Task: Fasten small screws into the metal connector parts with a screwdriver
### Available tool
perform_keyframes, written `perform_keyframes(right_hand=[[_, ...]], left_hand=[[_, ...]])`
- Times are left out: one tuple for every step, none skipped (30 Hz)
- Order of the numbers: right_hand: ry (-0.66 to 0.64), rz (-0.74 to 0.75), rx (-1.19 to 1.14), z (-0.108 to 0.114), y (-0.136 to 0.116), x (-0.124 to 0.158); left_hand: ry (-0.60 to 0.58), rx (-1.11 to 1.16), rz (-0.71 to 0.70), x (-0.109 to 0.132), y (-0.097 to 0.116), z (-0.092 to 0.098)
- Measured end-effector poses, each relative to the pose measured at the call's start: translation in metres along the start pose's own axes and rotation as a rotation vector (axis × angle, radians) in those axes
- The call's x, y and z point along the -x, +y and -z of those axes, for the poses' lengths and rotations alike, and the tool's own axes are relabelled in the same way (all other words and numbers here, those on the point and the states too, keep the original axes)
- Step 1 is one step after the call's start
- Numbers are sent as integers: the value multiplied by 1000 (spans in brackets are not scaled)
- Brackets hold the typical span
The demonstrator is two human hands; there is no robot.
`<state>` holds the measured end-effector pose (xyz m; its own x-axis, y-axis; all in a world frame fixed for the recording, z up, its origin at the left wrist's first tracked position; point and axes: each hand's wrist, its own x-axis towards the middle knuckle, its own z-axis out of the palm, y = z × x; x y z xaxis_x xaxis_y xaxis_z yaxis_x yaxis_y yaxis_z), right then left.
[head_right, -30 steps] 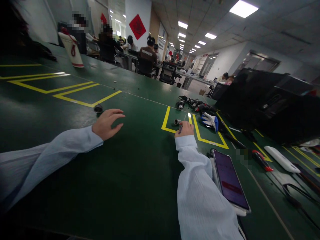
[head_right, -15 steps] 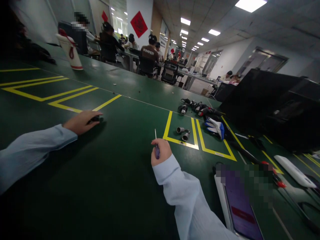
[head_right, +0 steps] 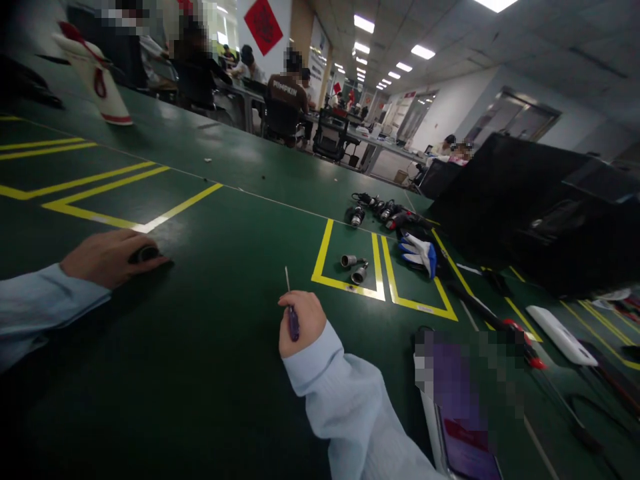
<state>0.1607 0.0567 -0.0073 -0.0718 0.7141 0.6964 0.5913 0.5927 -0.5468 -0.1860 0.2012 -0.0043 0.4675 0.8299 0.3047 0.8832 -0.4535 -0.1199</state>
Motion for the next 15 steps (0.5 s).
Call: perform_keyframes(right_hand=[[7, -15, -12, 0, 0, 0], [10, -35, -25, -1, -1, 1], [8, -62, -40, -2, -1, 2], [6, -100, -61, -5, -2, 2], [9, -154, -97, -8, -3, 2], [21, -237, -173, -12, -3, 1], [38, -338, -277, -16, -4, 0], [58, -444, -398, -21, -4, -2], [75, -555, -543, -25, -5, -5], [80, -616, -632, -30, -4, -8], [79, -652, -694, -33, -3, -11], [77, -674, -739, -36, -2, -15], [75, -686, -773, -39, 0, -18], [71, -698, -824, -40, 2, -21], [63, -707, -898, -41, 4, -23]], left_hand=[[18, 14, 11, 1, 0, -1], [35, 30, 24, 2, 0, -2], [49, 54, 39, 3, 1, -3], [63, 85, 56, 5, 1, -3], [81, 118, 74, 6, 3, -3], [100, 152, 91, 7, 5, -2], [114, 184, 106, 7, 8, -1], [118, 217, 124, 7, 14, 0], [112, 250, 136, 7, 21, 1], [91, 288, 149, 6, 30, 2], [65, 332, 162, 6, 40, 3], [45, 376, 140, 4, 52, 4], [31, 419, 84, 3, 64, 5], [27, 460, 11, 2, 77, 6], [28, 502, -61, 1, 88, 7]])
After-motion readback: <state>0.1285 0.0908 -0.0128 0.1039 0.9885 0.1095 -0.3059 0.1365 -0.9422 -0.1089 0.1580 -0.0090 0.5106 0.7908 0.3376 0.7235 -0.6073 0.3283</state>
